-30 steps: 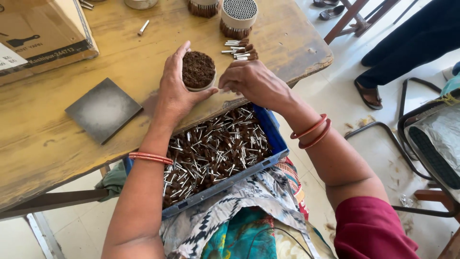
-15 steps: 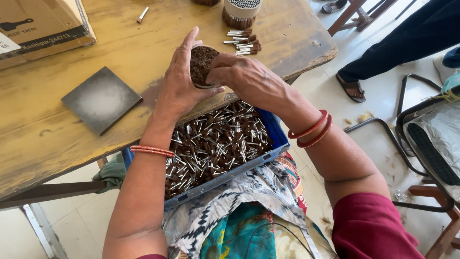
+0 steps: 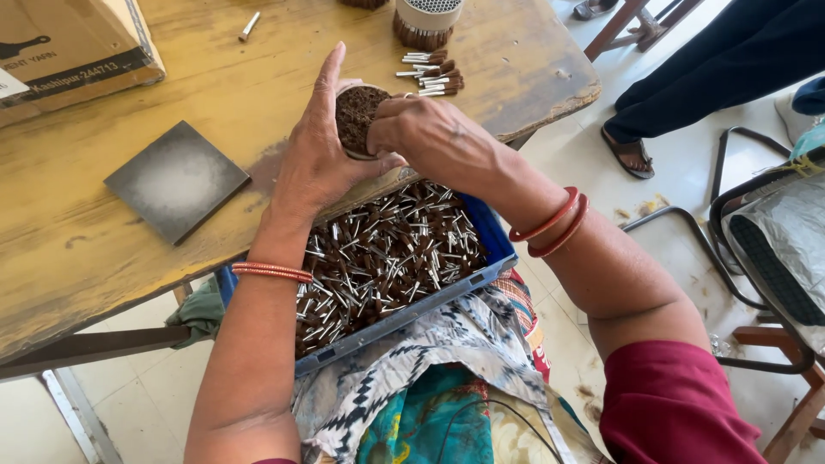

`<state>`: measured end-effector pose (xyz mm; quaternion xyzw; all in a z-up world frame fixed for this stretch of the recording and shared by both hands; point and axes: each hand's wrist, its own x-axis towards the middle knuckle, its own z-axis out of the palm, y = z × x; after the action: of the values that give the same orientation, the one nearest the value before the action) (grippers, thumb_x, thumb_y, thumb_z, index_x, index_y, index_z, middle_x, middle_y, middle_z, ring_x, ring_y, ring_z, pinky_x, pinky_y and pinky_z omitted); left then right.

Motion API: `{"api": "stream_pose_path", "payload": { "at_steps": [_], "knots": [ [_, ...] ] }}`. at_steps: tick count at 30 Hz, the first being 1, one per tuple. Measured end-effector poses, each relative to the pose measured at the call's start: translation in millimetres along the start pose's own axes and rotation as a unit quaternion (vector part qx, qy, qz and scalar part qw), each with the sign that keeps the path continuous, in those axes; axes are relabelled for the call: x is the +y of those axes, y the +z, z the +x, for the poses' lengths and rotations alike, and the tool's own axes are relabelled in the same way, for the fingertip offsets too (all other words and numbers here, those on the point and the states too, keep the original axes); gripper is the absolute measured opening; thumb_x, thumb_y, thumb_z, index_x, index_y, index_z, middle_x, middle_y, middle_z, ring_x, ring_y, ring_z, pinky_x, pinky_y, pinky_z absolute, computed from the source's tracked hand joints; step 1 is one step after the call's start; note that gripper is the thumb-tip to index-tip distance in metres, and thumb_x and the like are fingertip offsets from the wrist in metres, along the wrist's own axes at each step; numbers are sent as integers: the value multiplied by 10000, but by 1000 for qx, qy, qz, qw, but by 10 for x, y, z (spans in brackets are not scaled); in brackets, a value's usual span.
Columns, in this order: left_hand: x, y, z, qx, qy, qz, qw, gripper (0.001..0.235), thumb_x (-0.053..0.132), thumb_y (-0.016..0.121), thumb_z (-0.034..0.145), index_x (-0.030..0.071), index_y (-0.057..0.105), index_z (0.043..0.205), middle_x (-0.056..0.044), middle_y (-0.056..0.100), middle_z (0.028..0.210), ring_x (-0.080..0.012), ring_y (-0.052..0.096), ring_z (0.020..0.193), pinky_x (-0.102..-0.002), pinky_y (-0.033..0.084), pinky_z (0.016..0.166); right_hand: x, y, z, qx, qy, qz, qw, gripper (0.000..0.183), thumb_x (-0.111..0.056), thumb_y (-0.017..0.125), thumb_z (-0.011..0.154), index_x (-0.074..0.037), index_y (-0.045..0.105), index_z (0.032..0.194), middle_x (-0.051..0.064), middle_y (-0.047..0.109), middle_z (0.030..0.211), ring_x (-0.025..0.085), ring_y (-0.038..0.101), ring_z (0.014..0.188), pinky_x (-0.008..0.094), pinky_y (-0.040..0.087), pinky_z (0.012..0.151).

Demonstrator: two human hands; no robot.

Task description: The person sits at a workbench assembling brushes. They take clumps of brown bristle material, press and pull them through the perforated metal base of a brush, trim loose fibers, and place the finished brush into a bowl with completed brushes, repeating the process.

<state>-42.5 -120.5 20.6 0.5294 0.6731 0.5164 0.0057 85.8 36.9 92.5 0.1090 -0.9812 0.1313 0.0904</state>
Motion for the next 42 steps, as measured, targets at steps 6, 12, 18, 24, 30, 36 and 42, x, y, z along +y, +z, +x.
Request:
{"api": "stream_pose_path", "payload": {
  "at_steps": [6, 12, 18, 24, 30, 36, 42],
  "knots": [
    [-34, -17, -27, 13, -3, -21, 1000, 1474, 374, 1071, 766, 207, -84, 1666, -182, 659, 1441, -347, 699, 1308, -448, 561, 1166, -77, 43, 82, 134, -27, -180, 974, 998, -766, 411, 946, -26, 325, 1609, 206, 392, 1654, 356, 358, 1533, 526, 192, 1259],
    [-182, 108, -23, 48, 25, 96, 994, 1526, 311, 1023, 627, 214, -138, 1611, -356, 478, 1543, -456, 596, 1327, -490, 518, 1060, -80, -129, 127, 91, 31, -76, 992, 1148, -915, 221, 892, -83, 147, 1679, 137, 224, 1770, 261, 168, 1664, 495, 49, 1378],
    [-171, 40, -22, 12, -100, 10, 995, 1513, 319, 1075, 775, 186, -154, 1647, -301, 532, 1524, -412, 583, 1380, -494, 528, 1145, 169, 348, 142, 39, 14, 17, 999, 1129, -894, 132, 908, -64, 124, 1671, 172, 199, 1745, 307, 147, 1634, 558, 24, 1334],
    [52, -65, -155, 95, -105, 85, 986, 1549, 316, 1096, 633, 119, -62, 1642, -285, 442, 1510, -385, 493, 1417, -499, 407, 1236, 239, 529, 95, 127, 99, 558, 814, 1115, -906, 206, 879, -188, 64, 1720, 155, 118, 1768, 341, 76, 1640, 567, 111, 1339],
    [-44, -63, -66, 43, -154, 6, 987, 1404, 354, 1059, 695, 144, 61, 1659, -213, 581, 1483, -359, 612, 1369, -486, 480, 1176, 153, 357, 118, 286, 38, 106, 952, 953, -853, 232, 1001, -178, 165, 1670, 121, 282, 1736, 288, 268, 1597, 427, 220, 1350],
    [-10, -67, -97, 20, -110, 1, 994, 1388, 230, 1022, 699, 183, 0, 1638, -230, 553, 1519, -361, 608, 1363, -448, 515, 1149, 33, 85, 181, 108, -4, 23, 994, 1077, -828, 346, 938, -62, 219, 1684, 201, 277, 1755, 355, 281, 1640, 511, 224, 1362],
    [-40, -86, -188, 16, -33, -10, 999, 1418, 228, 1016, 768, 222, -76, 1673, -273, 450, 1638, -398, 509, 1519, -469, 464, 1262, 178, 374, 106, 62, 6, 116, 991, 1029, -763, 476, 979, -86, 180, 1696, 210, 265, 1759, 368, 271, 1647, 492, 246, 1364]
  ]
}}
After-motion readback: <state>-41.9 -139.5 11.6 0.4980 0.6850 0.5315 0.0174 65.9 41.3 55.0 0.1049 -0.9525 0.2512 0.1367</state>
